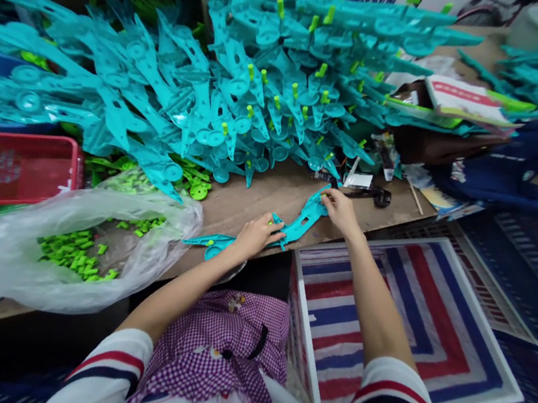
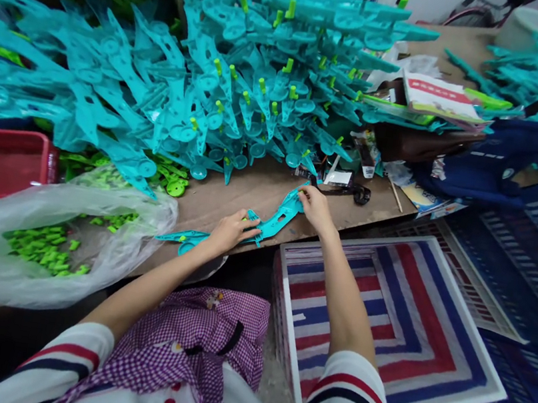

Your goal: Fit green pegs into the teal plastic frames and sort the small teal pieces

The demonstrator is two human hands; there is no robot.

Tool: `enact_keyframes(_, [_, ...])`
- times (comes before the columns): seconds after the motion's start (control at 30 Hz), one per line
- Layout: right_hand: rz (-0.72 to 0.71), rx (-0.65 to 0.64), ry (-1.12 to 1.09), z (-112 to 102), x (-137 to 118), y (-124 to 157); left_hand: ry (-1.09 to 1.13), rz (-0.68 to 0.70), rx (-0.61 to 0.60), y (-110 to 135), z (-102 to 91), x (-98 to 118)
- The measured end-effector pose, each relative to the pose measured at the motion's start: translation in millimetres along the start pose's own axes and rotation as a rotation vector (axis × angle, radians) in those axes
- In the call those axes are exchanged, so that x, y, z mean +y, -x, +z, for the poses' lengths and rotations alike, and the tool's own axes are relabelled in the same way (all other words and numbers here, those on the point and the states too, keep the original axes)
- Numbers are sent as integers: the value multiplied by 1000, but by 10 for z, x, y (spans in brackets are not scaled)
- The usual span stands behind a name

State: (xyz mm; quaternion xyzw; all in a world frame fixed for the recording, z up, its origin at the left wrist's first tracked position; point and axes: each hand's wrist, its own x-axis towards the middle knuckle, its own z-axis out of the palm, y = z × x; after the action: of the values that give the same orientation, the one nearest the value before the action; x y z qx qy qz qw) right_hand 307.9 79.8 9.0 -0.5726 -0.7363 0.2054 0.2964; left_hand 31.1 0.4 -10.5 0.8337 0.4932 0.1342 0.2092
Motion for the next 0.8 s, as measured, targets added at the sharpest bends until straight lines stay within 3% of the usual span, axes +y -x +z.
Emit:
enact_keyframes(0.17, [-112, -114, 194, -32, 1, -133, -5, 28, 7, -9, 13, -9])
enact_keyframes(0.37, [-105, -133, 155, -16, 60, -160, 33, 28, -21, -14, -32, 11])
enact_keyframes(0.63, [-39, 33, 80, 53, 8, 34, 86, 0, -17, 9, -57, 26])
enact_keyframes(0.73, [-10, 170, 91, 79, -173, 165, 130, -14, -1, -10, -94, 61])
enact_keyframes(0.8, [-4, 271, 99, 148, -377, 330, 217, -40, 75, -25, -181, 93])
